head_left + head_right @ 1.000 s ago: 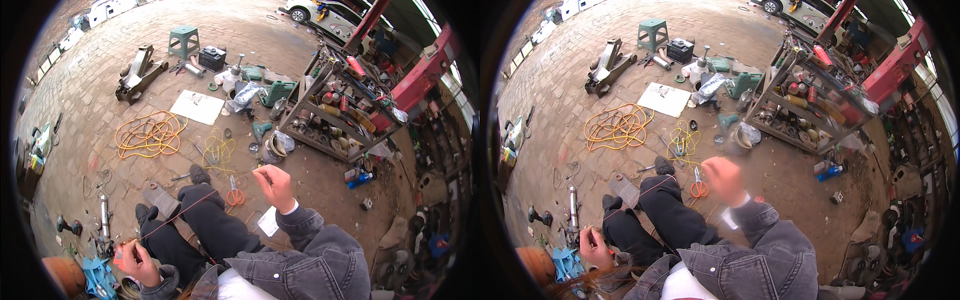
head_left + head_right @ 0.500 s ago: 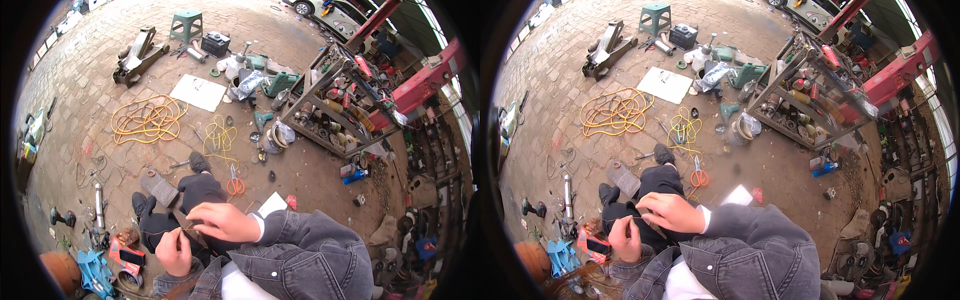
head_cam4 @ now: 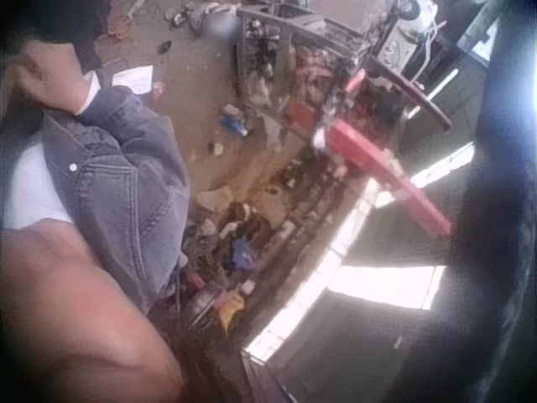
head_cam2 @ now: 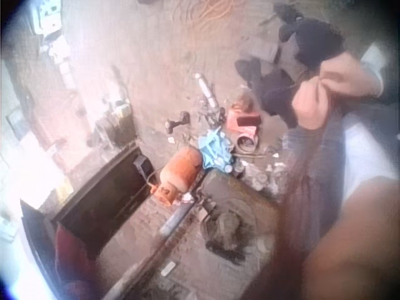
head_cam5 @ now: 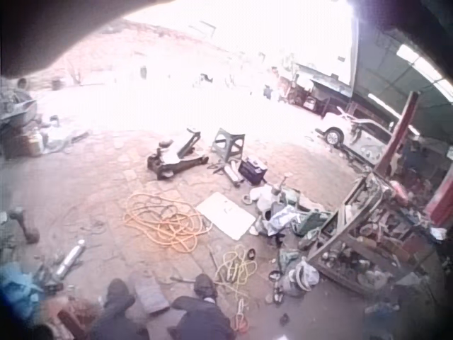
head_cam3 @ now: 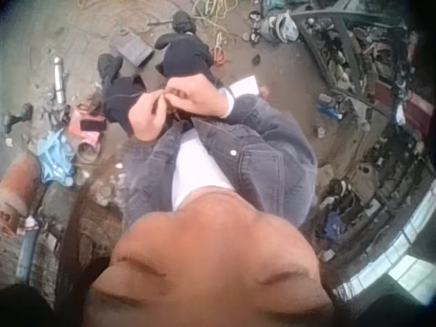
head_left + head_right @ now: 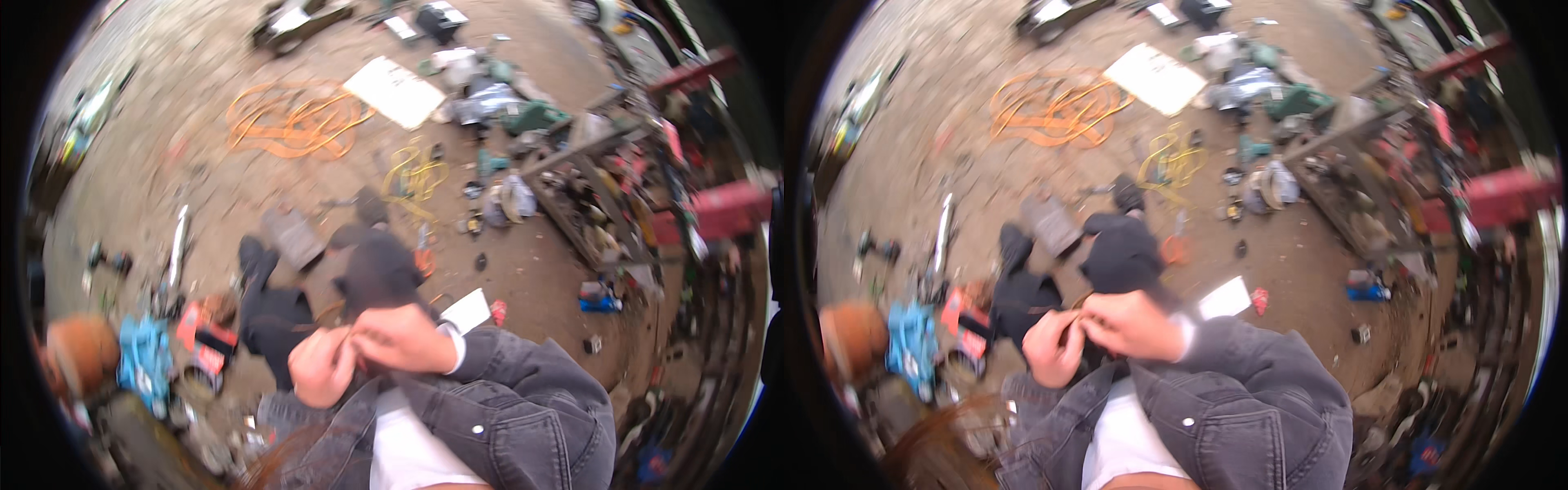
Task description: The person strips the insulation from a red wire using a utility knife, then twists the exposed strands. They also handle a black wire and a metal rod, moving around a cluttered workshop floor.
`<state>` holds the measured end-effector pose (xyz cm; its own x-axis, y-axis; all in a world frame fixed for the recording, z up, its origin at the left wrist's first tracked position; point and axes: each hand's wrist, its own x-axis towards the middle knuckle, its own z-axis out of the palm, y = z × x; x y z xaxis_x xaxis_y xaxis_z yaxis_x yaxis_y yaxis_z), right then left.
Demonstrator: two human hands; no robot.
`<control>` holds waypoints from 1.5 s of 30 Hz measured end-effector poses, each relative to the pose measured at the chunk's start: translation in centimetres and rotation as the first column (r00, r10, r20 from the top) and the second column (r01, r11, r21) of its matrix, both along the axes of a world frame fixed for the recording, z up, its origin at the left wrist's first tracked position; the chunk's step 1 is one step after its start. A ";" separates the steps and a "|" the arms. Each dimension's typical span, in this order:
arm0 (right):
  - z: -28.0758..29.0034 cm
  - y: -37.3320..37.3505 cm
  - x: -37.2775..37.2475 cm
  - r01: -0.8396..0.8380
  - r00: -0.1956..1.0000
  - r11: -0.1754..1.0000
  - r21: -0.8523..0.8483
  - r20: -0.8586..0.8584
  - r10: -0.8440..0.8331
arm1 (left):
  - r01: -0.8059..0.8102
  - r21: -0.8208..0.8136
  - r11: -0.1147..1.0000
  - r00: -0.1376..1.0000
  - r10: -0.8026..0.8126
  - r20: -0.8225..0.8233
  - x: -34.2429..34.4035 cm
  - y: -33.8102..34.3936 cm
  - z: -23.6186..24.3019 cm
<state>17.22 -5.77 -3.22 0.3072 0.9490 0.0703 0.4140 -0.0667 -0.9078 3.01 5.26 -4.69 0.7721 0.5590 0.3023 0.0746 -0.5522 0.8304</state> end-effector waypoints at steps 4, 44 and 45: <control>0.1 0.1 0.0 0.011 0.996 0.995 -0.099 -0.084 -0.020 | -0.034 -0.173 0.984 0.997 0.021 -0.073 -0.3 -0.5 -0.2; 3.6 -23.0 57.9 0.779 -0.249 -0.393 0.489 -0.333 -0.909 | 0.356 0.405 0.842 0.902 -0.423 0.085 14.9 -5.7 -6.6; 3.9 -22.9 58.8 0.763 -0.284 -0.419 0.492 -0.327 -0.901 | 0.358 0.408 0.840 0.900 -0.427 0.091 15.0 -5.8 -6.8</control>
<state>76.00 -28.69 0.65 0.5959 -0.6824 0.4234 0.3585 -0.2457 -0.9006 18.01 -0.56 -11.53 0.8188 0.0386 0.5728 -0.3385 -0.7734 0.5359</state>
